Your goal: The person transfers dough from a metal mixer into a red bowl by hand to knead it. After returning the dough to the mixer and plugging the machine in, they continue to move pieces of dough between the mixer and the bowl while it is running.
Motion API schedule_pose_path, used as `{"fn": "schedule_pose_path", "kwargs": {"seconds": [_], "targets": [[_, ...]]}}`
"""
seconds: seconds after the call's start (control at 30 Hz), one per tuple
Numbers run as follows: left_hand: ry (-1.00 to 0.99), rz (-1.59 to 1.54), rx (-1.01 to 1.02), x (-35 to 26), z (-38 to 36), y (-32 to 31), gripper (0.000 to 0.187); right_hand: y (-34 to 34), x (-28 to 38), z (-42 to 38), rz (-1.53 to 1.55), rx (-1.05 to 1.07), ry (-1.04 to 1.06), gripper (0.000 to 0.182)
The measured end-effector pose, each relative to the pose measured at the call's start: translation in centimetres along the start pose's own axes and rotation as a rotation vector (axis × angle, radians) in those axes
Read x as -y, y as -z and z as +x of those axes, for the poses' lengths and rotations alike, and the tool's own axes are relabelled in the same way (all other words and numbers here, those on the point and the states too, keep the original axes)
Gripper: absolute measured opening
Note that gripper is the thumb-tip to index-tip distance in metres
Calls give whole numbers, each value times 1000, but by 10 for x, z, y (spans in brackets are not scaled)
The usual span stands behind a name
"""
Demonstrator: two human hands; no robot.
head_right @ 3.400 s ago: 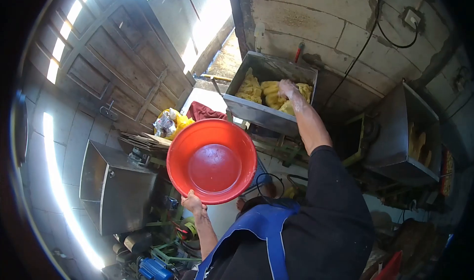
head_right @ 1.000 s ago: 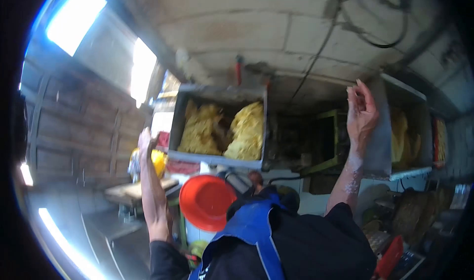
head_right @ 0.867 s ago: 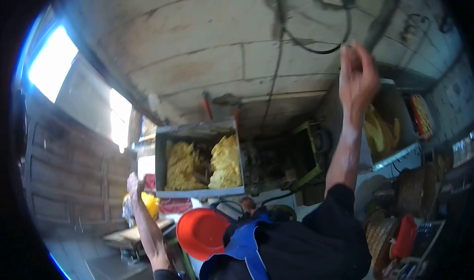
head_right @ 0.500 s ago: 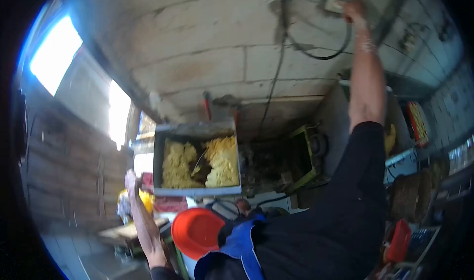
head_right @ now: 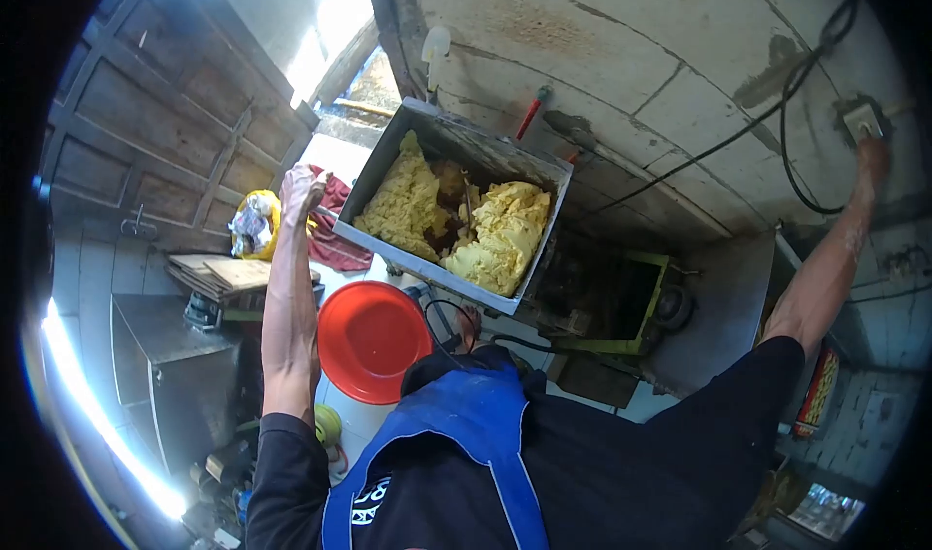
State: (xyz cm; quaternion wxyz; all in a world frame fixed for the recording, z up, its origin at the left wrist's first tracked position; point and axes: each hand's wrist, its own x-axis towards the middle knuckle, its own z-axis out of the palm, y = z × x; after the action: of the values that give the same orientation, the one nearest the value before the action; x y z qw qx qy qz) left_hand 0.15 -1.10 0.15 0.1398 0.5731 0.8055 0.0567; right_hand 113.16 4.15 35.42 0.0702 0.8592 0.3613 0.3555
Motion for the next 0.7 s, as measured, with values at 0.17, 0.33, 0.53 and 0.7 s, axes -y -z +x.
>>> {"fn": "schedule_pose_path", "kwargs": {"seconds": [0.17,0.33,0.53,0.7], "targets": [[31,-15,-18,4,0,-5,51,2,0,-10,126,-73,84,53],[59,-20,25,-9,-8,8,47,21,-13,-21,108,-43,73,53],[58,14,11,-3,1,-1,46,-39,-95,-88,33,-45,219,43],[13,-74,-15,-7,-6,4,43,-79,30,-292,224,117,387,31]]}}
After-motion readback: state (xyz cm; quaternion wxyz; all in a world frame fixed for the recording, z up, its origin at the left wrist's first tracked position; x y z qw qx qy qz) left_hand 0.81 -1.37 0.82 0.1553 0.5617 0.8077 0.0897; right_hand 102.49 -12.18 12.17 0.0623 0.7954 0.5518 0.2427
